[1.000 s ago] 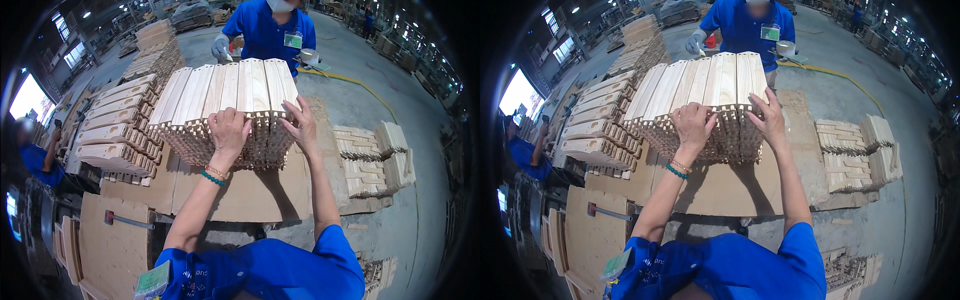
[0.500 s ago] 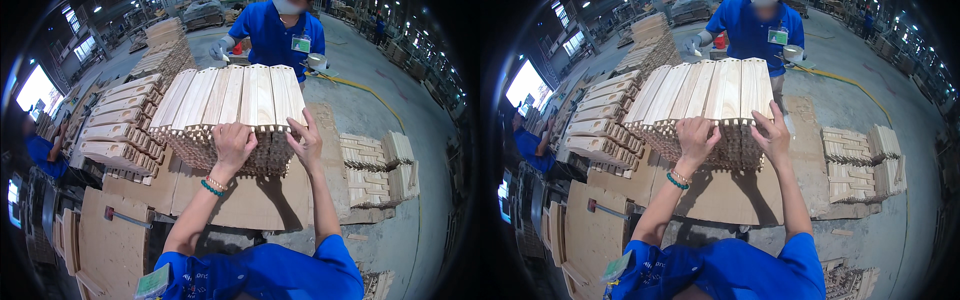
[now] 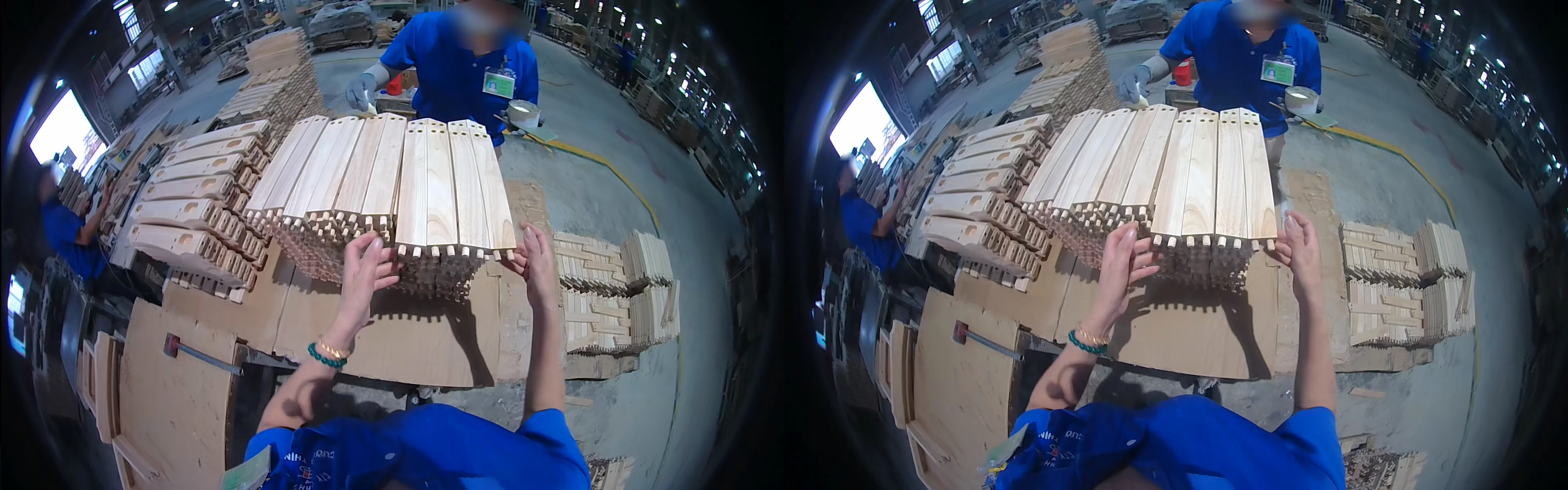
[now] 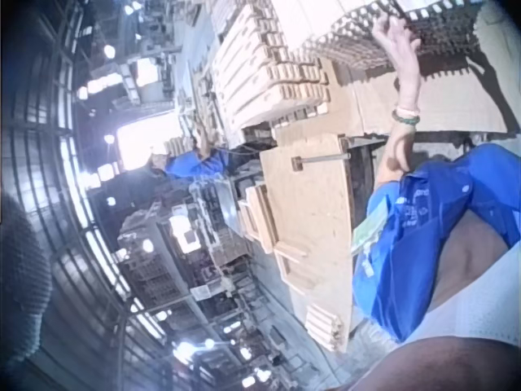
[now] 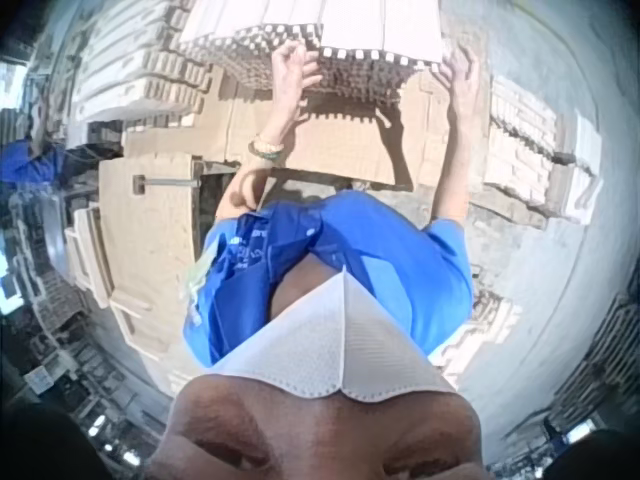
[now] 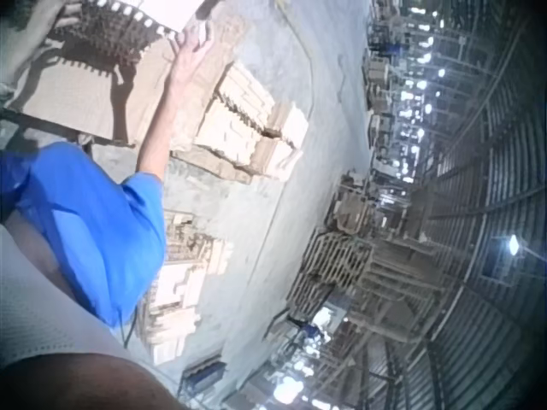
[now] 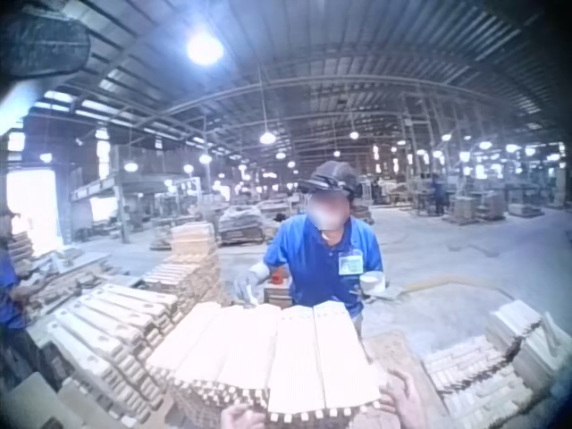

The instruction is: The person assembles wooden furniture frames by hand, using a rubber mallet to tap pieces into place. They repeatedly pick up wooden slats and frame components, align them, and secure them on a workbench in a factory setting.

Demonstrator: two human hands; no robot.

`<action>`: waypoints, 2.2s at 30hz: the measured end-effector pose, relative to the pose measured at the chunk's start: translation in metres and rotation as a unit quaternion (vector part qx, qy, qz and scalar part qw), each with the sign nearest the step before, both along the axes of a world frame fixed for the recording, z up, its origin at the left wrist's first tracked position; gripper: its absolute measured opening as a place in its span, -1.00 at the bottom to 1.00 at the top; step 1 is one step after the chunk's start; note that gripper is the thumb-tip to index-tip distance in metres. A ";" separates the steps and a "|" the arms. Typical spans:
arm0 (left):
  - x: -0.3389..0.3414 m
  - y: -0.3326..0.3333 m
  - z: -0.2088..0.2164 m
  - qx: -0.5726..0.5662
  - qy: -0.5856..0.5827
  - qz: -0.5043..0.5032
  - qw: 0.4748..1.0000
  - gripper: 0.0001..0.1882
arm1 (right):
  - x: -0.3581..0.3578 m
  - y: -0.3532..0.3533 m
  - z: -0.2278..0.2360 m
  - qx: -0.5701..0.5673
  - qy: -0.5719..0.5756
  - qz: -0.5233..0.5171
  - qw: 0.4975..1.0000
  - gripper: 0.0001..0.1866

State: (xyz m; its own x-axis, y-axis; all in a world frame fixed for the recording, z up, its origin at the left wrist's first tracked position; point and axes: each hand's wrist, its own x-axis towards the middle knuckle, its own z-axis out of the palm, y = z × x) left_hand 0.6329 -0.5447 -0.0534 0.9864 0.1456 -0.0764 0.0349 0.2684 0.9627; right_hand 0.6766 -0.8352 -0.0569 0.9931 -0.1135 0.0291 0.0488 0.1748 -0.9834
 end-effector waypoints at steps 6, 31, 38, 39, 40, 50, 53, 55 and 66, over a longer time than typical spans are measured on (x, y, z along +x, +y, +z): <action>0.015 0.013 0.026 -0.064 0.093 -0.095 0.989 -0.49 | 0.020 0.012 0.025 0.067 0.167 0.181 0.967 -0.38; -0.013 -0.025 0.029 -0.148 0.016 -0.190 0.970 -0.62 | -0.005 0.011 0.014 0.039 0.180 0.203 0.962 -0.47; -0.125 0.030 0.042 0.048 -0.091 -0.024 0.994 -0.49 | -0.091 0.118 0.040 0.051 0.089 0.217 0.971 -0.36; -0.151 0.047 0.046 0.068 -0.093 -0.002 0.993 -0.47 | -0.107 0.137 0.043 0.056 0.090 0.231 0.967 -0.34; -0.176 0.063 0.048 0.127 -0.050 0.038 0.990 -0.49 | -0.123 0.155 0.046 0.064 0.094 0.248 0.962 -0.32; -0.560 0.200 -0.045 -0.102 0.150 0.400 0.899 -0.57 | -0.360 0.428 -0.058 0.013 0.264 0.724 0.637 -0.40; -0.687 0.242 -0.077 -0.151 0.207 0.427 0.867 -0.50 | -0.491 0.496 -0.120 0.032 0.271 0.740 0.615 -0.35; -0.764 0.270 -0.112 -0.127 0.239 0.447 0.853 -0.46 | -0.565 0.523 -0.147 0.027 0.262 0.751 0.606 -0.34; -0.930 0.458 -0.113 0.181 0.551 0.194 0.791 -0.20 | -0.693 0.635 -0.142 -0.355 0.187 0.880 0.254 -0.32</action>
